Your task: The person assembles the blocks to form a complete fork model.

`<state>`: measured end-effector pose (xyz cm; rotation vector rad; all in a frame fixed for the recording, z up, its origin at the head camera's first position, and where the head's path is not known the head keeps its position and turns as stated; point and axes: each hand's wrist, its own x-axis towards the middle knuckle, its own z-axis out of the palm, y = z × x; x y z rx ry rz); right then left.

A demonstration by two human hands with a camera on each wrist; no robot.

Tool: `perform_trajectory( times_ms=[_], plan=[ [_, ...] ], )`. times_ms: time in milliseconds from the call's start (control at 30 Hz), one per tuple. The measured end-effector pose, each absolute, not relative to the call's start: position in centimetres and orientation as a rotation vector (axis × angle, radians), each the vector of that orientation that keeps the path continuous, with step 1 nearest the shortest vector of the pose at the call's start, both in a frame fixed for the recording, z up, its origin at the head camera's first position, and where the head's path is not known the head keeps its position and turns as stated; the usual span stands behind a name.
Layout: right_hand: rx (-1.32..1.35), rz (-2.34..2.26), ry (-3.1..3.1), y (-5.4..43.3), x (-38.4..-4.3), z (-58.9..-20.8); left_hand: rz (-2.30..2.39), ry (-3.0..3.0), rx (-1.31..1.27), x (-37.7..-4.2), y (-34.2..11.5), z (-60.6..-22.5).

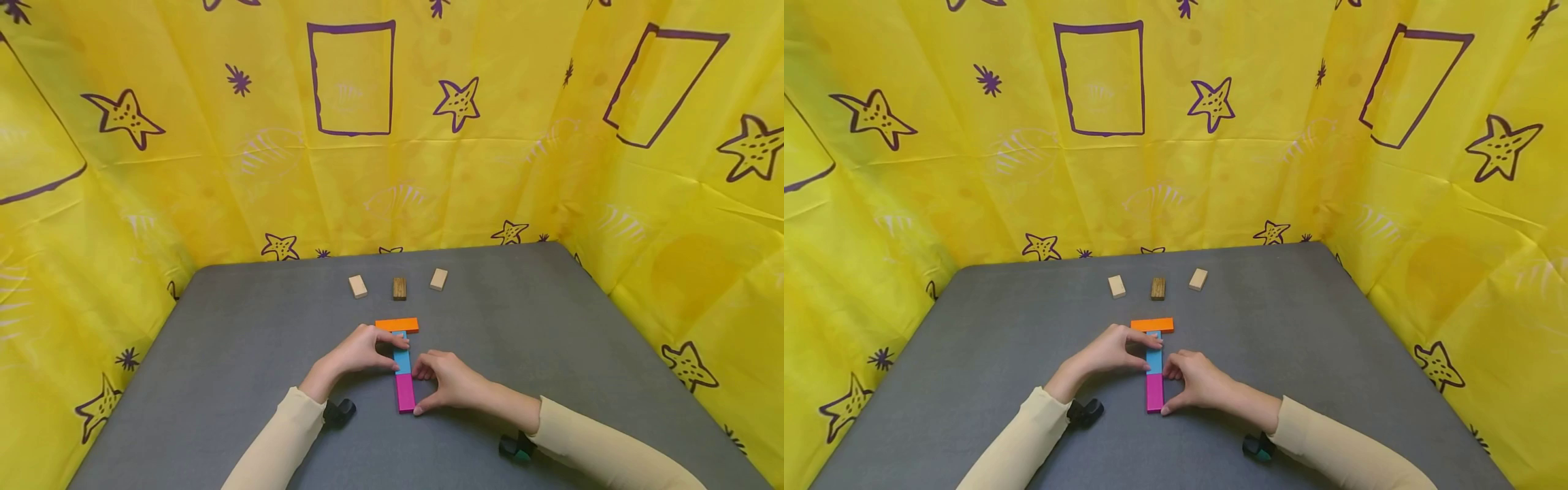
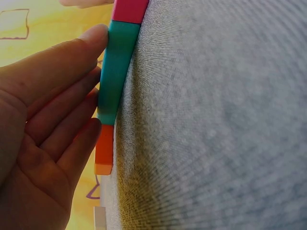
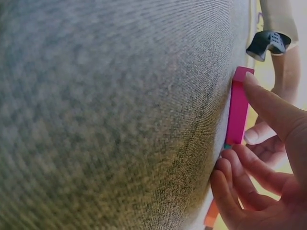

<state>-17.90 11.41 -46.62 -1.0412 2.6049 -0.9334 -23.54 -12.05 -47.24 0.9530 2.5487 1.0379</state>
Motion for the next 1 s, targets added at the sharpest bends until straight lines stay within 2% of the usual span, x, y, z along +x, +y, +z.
perform_trajectory(
  times_ms=[1000],
  plan=[
    [-1.019,-0.925,2.600,11.26,-18.01,-46.67,1.041,2.535,0.945,-23.57,-11.99,-47.26]
  ],
)
